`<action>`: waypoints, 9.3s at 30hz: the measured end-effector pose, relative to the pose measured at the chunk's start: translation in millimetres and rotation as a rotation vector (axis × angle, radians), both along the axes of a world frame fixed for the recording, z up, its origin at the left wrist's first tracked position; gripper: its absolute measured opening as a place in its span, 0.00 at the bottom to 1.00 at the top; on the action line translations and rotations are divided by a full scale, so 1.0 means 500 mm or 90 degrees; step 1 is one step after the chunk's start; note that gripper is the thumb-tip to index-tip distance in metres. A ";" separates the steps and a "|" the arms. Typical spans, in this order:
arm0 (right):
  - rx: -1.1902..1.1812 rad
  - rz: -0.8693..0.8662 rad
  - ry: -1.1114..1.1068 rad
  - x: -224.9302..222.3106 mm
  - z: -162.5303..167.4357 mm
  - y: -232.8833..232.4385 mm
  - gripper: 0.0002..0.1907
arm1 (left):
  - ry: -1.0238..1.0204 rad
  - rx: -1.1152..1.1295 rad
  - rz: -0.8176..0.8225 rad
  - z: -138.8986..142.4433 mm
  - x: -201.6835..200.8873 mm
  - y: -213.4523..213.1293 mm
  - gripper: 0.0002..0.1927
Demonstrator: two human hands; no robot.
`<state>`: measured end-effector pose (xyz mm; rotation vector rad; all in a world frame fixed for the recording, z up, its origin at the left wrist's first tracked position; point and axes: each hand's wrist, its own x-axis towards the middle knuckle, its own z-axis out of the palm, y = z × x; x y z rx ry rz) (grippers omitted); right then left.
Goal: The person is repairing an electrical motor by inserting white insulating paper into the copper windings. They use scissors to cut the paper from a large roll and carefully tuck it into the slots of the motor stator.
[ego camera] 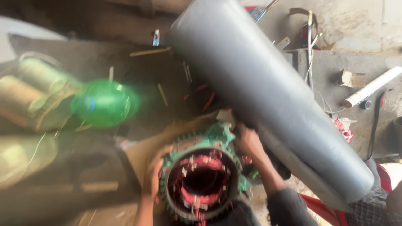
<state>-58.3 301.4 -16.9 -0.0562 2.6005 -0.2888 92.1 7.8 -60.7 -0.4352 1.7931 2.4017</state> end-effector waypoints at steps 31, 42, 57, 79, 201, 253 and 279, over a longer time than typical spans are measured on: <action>-0.616 -0.317 0.081 0.678 0.282 0.149 0.09 | 0.167 -0.252 -0.010 0.307 0.290 0.299 0.21; -0.542 -0.602 0.048 0.662 0.276 -0.028 0.18 | -0.159 -0.115 -0.497 0.259 0.390 0.220 0.40; 0.008 -0.419 -0.123 0.373 0.293 -0.119 0.23 | -0.236 0.118 -0.405 0.220 0.327 0.081 0.57; -0.373 -0.602 -0.140 0.318 0.295 -0.124 0.14 | 0.288 -0.186 -0.009 0.250 0.124 -0.060 0.12; -0.030 -0.408 0.188 0.390 0.150 -0.168 0.08 | 0.650 -0.684 -0.754 0.220 -0.182 0.230 0.07; -0.205 -0.100 0.293 0.279 0.172 -0.118 0.10 | 0.170 -0.276 -0.290 0.190 -0.108 0.077 0.11; -0.200 -0.131 0.174 0.255 0.136 -0.106 0.19 | 0.192 -0.434 -0.403 0.221 -0.094 0.095 0.16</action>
